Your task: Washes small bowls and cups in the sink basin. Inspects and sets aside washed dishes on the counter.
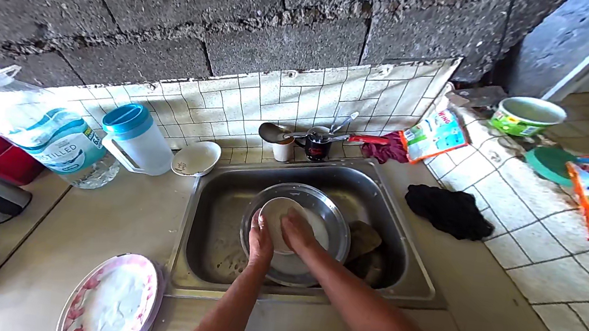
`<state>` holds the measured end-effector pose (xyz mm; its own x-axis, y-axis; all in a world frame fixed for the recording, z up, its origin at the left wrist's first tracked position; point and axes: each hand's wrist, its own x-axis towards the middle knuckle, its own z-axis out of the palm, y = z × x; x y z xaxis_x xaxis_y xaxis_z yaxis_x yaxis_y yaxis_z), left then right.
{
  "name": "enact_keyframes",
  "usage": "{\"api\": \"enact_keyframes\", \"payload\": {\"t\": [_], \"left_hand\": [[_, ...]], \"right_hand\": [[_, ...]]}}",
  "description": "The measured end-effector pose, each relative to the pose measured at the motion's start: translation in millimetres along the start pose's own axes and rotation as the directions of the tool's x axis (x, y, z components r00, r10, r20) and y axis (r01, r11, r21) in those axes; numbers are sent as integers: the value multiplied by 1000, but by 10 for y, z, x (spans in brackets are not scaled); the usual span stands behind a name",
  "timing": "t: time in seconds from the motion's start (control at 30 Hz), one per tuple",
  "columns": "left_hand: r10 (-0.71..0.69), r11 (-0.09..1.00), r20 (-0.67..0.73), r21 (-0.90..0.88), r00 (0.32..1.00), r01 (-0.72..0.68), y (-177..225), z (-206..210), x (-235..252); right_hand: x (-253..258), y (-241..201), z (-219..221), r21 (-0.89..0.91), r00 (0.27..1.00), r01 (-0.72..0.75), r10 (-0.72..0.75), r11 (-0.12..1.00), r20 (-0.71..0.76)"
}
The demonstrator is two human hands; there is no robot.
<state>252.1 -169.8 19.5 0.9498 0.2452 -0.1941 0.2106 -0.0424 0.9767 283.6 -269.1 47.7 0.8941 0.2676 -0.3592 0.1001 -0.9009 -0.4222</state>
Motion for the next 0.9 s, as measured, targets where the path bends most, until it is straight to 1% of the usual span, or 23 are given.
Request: {"api": "enact_keyframes", "payload": {"t": [0.03,0.07,0.1,0.13,0.17,0.2,0.23,0.27,0.3,0.33,0.4,0.47,0.5,0.53,0.57,0.63,0.67,0.7,0.73,0.8,0.83,0.87,0.9], "left_hand": [[18,1000,-5,14,1000,-18,-10,-12,15],[13,1000,-3,16,1000,-13,-27,-13,28],[-4,1000,7,9,1000,4,-46,-2,32],[-14,1000,13,8,1000,14,-72,20,31],[-2,1000,24,5,1000,2,-80,42,15],[22,1000,29,-8,999,-22,-67,65,-15],[52,998,30,-20,998,-51,-44,79,-47],[84,996,18,-26,996,-83,-19,85,-70],[115,993,3,-27,993,-115,10,79,-81],[143,989,-10,-24,990,-143,41,67,-78],[151,988,-8,-16,989,-151,78,42,-31],[79,997,64,-26,995,-78,91,3,58],[28,1000,113,-11,993,-27,112,-34,109],[-35,999,168,24,985,32,152,-100,167],[-114,992,207,77,972,100,196,-176,227],[-294,953,244,145,924,265,279,-302,313],[-367,929,265,142,892,341,307,-335,331],[-422,906,305,115,854,407,316,-355,343],[-448,886,371,66,813,458,282,-371,367],[-401,855,556,-57,728,515,115,-415,432],[-363,845,603,-108,710,524,27,-413,445],[-338,839,615,-146,713,524,-32,-396,439],[-328,830,608,-180,723,528,-71,-375,424]], "right_hand": [[-7,-10,16,33,997,27,-29,999,68],[15,-8,46,91,992,80,-89,993,94],[40,6,85,179,986,146,-158,973,55],[62,32,133,258,979,206,-201,944,-47],[89,61,168,294,966,245,-204,924,-162],[115,94,174,276,954,243,-177,930,-244],[133,122,154,207,948,201,-137,957,-289],[115,124,107,120,954,127,-88,985,-287],[76,100,62,48,967,55,-41,997,-252],[27,55,24,23,983,6,-2,1000,-185],[-34,-10,20,113,998,-10,17,994,-53],[-45,-27,55,308,997,70,-75,949,4],[-57,-22,64,369,989,126,-147,921,30],[-80,-11,63,380,973,188,-224,906,53],[-108,3,44,343,951,255,-299,904,82],[-176,20,-54,202,898,354,-392,913,200],[-208,20,-114,146,872,396,-421,906,249],[-236,29,-177,140,852,435,-457,889,255],[-248,58,-242,177,840,465,-495,868,221],[-236,168,-362,381,861,452,-507,806,51],[-194,240,-393,525,886,413,-461,744,-44],[-141,304,-412,668,916,359,-385,652,-116],[-78,362,-430,786,947,285,-288,548,-142]]}}
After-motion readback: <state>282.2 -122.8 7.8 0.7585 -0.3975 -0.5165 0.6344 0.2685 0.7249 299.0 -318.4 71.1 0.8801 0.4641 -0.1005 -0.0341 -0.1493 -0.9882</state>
